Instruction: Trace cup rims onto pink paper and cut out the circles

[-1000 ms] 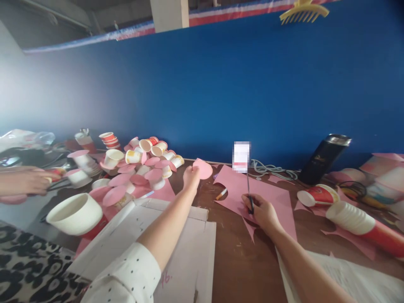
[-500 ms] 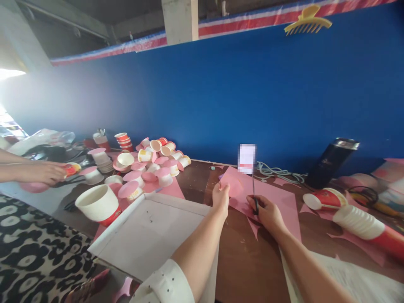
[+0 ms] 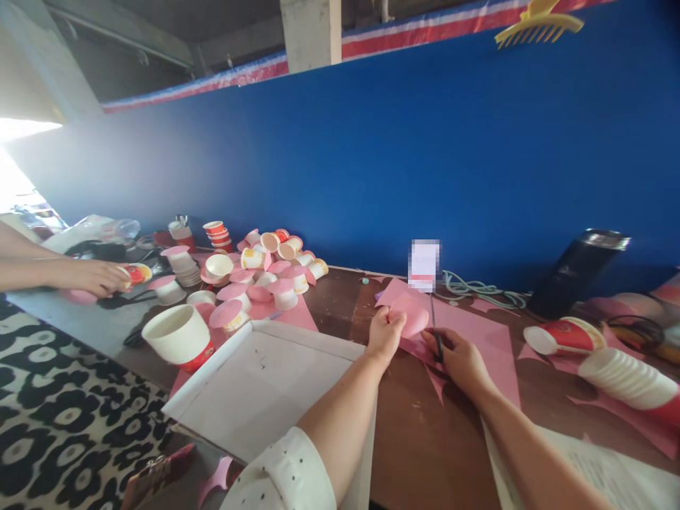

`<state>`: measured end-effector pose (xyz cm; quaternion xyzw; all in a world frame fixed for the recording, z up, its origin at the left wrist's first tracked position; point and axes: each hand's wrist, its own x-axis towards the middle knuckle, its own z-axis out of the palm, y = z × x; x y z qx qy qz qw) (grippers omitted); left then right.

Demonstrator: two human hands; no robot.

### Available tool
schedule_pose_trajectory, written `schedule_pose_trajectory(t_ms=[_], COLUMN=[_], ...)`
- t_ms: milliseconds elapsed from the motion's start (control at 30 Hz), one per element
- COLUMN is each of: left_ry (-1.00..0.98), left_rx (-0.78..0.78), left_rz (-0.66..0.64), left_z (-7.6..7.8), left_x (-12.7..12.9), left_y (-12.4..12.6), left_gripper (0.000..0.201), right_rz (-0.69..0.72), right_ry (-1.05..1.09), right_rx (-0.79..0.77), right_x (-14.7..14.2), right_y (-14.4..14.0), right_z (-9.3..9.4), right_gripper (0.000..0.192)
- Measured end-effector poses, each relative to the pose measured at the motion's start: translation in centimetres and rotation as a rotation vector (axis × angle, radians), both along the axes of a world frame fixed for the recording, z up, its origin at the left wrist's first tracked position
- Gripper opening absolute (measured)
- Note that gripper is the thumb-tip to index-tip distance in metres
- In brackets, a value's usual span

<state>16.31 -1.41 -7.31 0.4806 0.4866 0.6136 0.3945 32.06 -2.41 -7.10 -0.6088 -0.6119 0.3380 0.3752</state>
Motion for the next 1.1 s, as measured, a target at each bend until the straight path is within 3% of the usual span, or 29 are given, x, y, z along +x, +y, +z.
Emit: schedule_pose_trajectory(t_ms=[400, 767, 1100], left_ry=[-0.013, -0.333, -0.454], left_rx=[0.004, -0.043, -0.063], left_rz=[-0.032, -0.135, -0.170], left_z=[-0.2, -1.2, -1.3], left_x=[0.1, 0.6, 0.9], left_y=[0.1, 0.7, 0.9], left_gripper=[0.027, 0.024, 0.026], right_rz=[0.036, 0.048, 0.045], right_ry=[-0.021, -0.018, 0.004], right_rx=[0.032, 0.036, 0.026], right_x=[0.4, 0.3, 0.3], right_y=[0.5, 0.3, 0.3], right_z=[-0.8, -0.5, -0.6], right_gripper=[0.045, 0.043, 0.043])
